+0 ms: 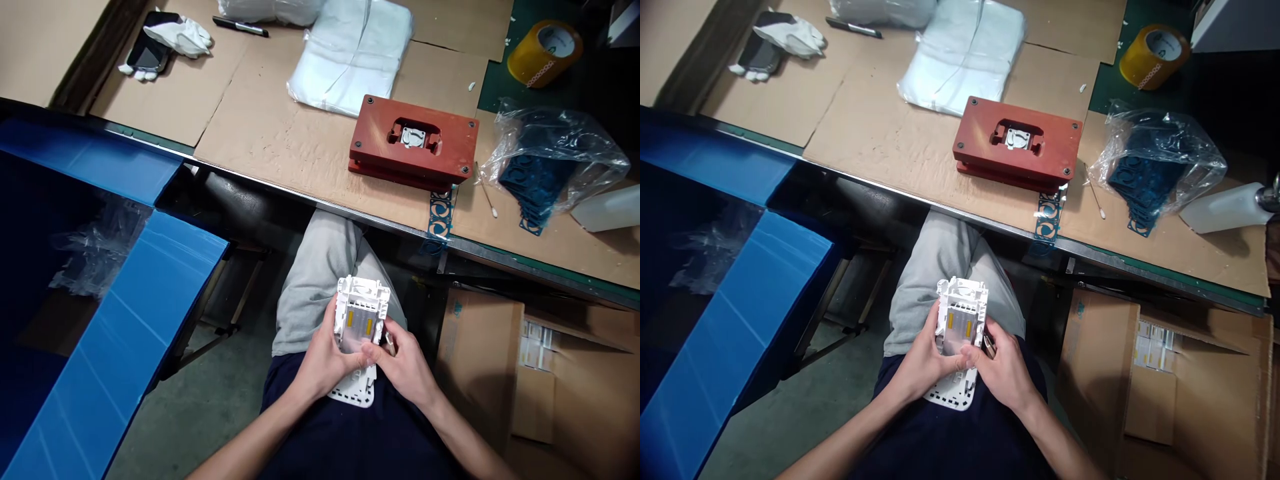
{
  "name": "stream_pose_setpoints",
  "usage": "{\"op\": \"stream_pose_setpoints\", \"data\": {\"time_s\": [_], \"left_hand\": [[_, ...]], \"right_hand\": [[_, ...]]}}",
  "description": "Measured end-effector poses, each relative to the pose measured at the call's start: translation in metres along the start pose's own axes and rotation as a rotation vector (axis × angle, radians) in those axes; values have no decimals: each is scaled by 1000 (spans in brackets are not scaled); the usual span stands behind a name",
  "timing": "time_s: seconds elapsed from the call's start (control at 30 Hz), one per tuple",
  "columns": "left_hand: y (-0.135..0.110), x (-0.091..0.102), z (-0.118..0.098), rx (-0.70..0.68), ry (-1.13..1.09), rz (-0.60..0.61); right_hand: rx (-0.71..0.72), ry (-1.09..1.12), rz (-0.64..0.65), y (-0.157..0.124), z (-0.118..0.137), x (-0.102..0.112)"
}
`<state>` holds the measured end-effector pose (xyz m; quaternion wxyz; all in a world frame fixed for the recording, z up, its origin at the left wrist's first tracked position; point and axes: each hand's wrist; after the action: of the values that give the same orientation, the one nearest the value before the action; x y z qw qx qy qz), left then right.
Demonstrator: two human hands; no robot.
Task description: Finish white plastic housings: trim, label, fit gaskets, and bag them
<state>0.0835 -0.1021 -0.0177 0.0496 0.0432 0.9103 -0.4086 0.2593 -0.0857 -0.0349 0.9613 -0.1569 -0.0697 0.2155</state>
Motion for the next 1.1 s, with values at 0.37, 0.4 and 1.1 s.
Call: {"op": "stream_pose_setpoints", "data": {"time_s": [0.37,0.4,1.1], "left_hand": [[-14,-4,4,16,79,-14],[-12,-3,4,16,67,-13],[-9,3,3,57,-21,-32]], "right_hand": [[71,-176,-27,-24,1,0],[85,-178,-33,-23,1,-2],[-32,88,3,-6,11,-4]]}}
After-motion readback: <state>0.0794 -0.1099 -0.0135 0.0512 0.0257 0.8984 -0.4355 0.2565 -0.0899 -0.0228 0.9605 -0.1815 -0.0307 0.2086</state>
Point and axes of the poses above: each hand's wrist, its own y-axis towards the middle knuckle, its own x-axis out of the back of the hand, z = x × y, and after that the axes turned 14 degrees about x, right-handed
